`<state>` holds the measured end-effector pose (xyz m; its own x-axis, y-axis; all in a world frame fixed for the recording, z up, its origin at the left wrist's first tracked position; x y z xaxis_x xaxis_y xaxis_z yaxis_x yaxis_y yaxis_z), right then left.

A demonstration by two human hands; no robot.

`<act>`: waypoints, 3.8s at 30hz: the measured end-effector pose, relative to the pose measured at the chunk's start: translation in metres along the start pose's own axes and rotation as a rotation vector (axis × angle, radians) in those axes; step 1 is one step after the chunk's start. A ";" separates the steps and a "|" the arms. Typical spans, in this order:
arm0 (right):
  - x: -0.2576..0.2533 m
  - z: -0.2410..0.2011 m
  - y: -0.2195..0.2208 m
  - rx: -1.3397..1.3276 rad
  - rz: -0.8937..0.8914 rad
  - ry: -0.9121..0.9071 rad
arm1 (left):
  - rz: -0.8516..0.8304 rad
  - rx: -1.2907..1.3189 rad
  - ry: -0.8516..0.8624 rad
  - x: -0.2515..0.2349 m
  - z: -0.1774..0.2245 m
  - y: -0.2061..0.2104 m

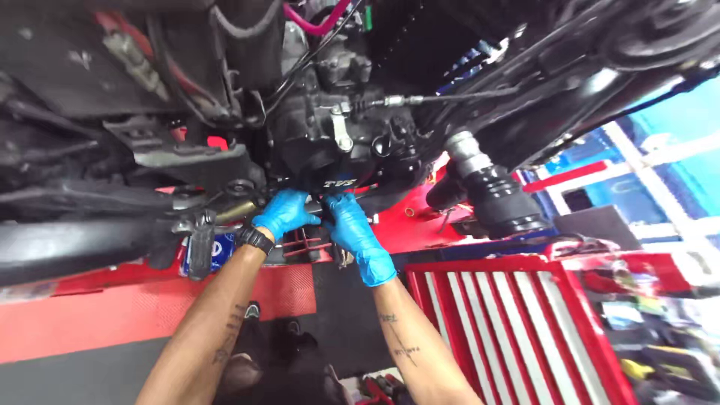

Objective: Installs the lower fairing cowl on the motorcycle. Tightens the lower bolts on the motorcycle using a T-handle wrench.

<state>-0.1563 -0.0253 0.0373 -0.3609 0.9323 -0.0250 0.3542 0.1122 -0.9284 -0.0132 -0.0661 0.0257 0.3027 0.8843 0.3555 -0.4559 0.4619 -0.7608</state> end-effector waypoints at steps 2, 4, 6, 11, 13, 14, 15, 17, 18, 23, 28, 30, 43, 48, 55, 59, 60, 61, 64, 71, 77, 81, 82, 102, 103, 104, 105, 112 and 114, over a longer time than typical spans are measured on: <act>0.000 0.001 0.001 0.002 0.015 0.005 | -0.096 -0.029 -0.011 -0.008 0.006 0.003; 0.000 0.001 0.004 -0.002 -0.004 0.034 | -0.134 -0.041 -0.046 -0.012 0.008 0.009; -0.004 0.002 0.004 -0.003 -0.003 0.046 | -0.133 -0.039 -0.072 -0.016 0.009 0.009; 0.013 0.003 -0.009 -0.161 0.145 0.005 | -0.146 0.020 -0.087 -0.025 -0.003 0.012; 0.042 0.008 -0.014 -0.335 0.443 0.028 | -0.109 0.063 -0.068 -0.020 -0.005 0.007; 0.061 0.012 -0.007 -0.456 0.610 0.102 | -0.081 0.075 -0.075 -0.017 -0.008 0.004; 0.080 0.016 0.009 -0.609 0.731 0.240 | -0.043 0.077 -0.098 -0.013 -0.012 0.003; 0.105 0.017 0.055 -1.013 0.774 0.549 | 0.028 0.027 -0.118 -0.010 -0.018 0.004; 0.104 0.016 0.080 -1.228 0.754 0.649 | 0.064 0.003 -0.108 -0.010 -0.018 0.004; 0.047 0.001 0.146 -2.086 0.930 0.395 | 0.173 0.037 -0.028 -0.019 0.003 0.008; 0.049 -0.001 0.150 -1.960 0.996 0.384 | 0.072 0.259 0.017 -0.025 0.002 0.009; 0.059 -0.002 0.146 -1.909 0.965 0.397 | -0.036 0.359 0.005 -0.022 0.000 0.010; 0.068 -0.002 0.140 -1.864 0.886 0.468 | 0.212 0.399 -0.088 -0.016 0.000 0.015; 0.072 -0.003 0.139 -1.889 0.870 0.493 | 0.083 0.514 -0.114 -0.019 -0.005 0.017; 0.080 -0.002 0.142 -1.906 0.859 0.513 | -0.009 0.558 -0.104 -0.019 -0.008 0.018; 0.061 0.008 0.148 -1.872 0.898 0.526 | -0.015 0.575 -0.113 -0.019 -0.010 0.019; 0.058 0.010 0.148 -1.859 0.894 0.528 | -0.021 0.576 -0.107 -0.019 -0.011 0.019; 0.056 0.010 0.149 -1.849 0.889 0.529 | -0.032 0.572 -0.100 -0.020 -0.011 0.018; 0.060 0.010 0.147 -1.859 0.882 0.530 | -0.025 0.553 -0.073 -0.021 -0.012 0.017; 0.071 0.001 0.143 -1.899 0.887 0.441 | 0.064 0.528 -0.045 -0.023 -0.017 0.013; 0.045 0.007 0.149 -1.887 1.014 0.390 | 0.030 0.671 -0.102 -0.020 -0.015 0.012; 0.045 0.007 0.150 -1.906 1.015 0.375 | -0.072 0.741 -0.121 -0.016 -0.023 0.003; 0.046 0.008 0.149 -1.915 1.021 0.357 | -0.087 0.719 -0.116 -0.017 -0.025 0.001; 0.049 0.003 0.146 -1.776 1.024 0.461 | 0.176 0.414 -0.176 -0.015 -0.002 0.008; 0.047 0.003 0.148 -1.791 1.039 0.453 | 0.180 0.437 -0.179 -0.015 -0.004 0.009; 0.045 0.003 0.149 -1.809 1.053 0.443 | 0.171 0.467 -0.181 -0.017 -0.007 0.010; 0.044 0.004 0.150 -1.830 1.068 0.413 | 0.152 0.503 -0.178 -0.018 -0.010 0.011; 0.085 0.048 0.194 -0.961 0.662 0.549 | 0.209 0.499 -0.136 -0.016 -0.011 0.010; 0.072 0.072 0.234 -0.576 0.478 0.654 | 0.212 0.447 -0.084 -0.017 -0.010 0.009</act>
<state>-0.1617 0.0433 -0.2082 0.4149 0.9096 0.0207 0.7658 -0.3369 -0.5479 -0.0140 -0.0772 0.0073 0.1038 0.9559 0.2748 -0.8200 0.2386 -0.5202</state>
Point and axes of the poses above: each hand's wrist, its own x-axis away from the middle knuckle, its own y-axis out of the palm, z = x × y, the point moved 5 cm from there along -x, towards the middle knuckle, and after that the axes turned 10 degrees about -y, right-handed, at the moved point
